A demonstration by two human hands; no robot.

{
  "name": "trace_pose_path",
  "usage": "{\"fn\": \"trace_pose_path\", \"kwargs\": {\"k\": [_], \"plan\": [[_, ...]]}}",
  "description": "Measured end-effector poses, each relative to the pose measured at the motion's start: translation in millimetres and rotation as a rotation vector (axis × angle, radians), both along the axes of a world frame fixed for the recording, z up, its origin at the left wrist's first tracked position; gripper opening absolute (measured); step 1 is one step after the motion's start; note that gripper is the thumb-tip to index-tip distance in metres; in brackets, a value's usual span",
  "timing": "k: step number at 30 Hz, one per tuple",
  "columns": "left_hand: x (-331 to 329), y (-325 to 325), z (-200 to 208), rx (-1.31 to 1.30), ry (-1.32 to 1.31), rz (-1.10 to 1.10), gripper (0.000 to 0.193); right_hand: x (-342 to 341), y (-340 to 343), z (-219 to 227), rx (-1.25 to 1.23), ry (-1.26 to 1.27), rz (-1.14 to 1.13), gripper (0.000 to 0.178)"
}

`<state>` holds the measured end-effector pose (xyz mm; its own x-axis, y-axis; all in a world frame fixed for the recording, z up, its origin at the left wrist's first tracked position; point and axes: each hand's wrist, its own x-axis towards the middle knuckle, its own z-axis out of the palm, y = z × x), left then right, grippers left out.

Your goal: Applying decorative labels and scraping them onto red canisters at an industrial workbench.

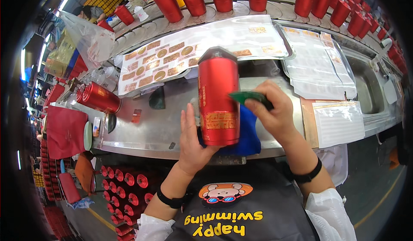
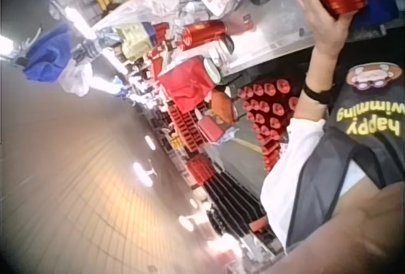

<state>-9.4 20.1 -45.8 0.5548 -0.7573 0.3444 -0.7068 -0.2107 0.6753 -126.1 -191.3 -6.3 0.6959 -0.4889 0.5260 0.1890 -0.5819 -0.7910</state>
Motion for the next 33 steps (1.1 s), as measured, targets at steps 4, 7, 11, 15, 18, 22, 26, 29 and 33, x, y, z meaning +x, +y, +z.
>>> {"fn": "trace_pose_path", "kwargs": {"k": [4,7,11,15,18,22,26,29,33], "plan": [[0,3,-1,0.025,0.050,0.020,0.112,-7,10,0,0.220,0.011,0.345,0.013],[-1,-1,-2,-0.086,0.203,-0.020,0.109,3,-1,-12,-0.200,-0.121,-0.185,0.020],[1,7,-11,-0.055,0.331,0.013,0.106,-25,19,12,-0.261,-0.040,0.445,0.020],[1,8,-4,-0.015,0.195,-0.035,0.104,3,-7,7,-0.068,0.078,0.030,0.024],[3,9,1,-0.016,0.122,-0.039,0.102,-6,8,11,-0.431,-0.053,0.150,0.022],[2,6,10,-0.006,-0.269,-0.034,0.101,-7,2,30,-0.006,0.236,0.458,0.019],[6,6,16,-0.037,-0.324,-0.028,0.096,-1,8,21,-0.626,-0.081,0.029,0.025],[1,6,16,-0.061,-0.394,-0.005,0.097,-7,13,29,-0.342,0.057,0.352,0.026],[1,2,29,-0.068,-0.499,0.013,0.102,10,4,31,-0.273,0.039,0.024,0.019]]}}
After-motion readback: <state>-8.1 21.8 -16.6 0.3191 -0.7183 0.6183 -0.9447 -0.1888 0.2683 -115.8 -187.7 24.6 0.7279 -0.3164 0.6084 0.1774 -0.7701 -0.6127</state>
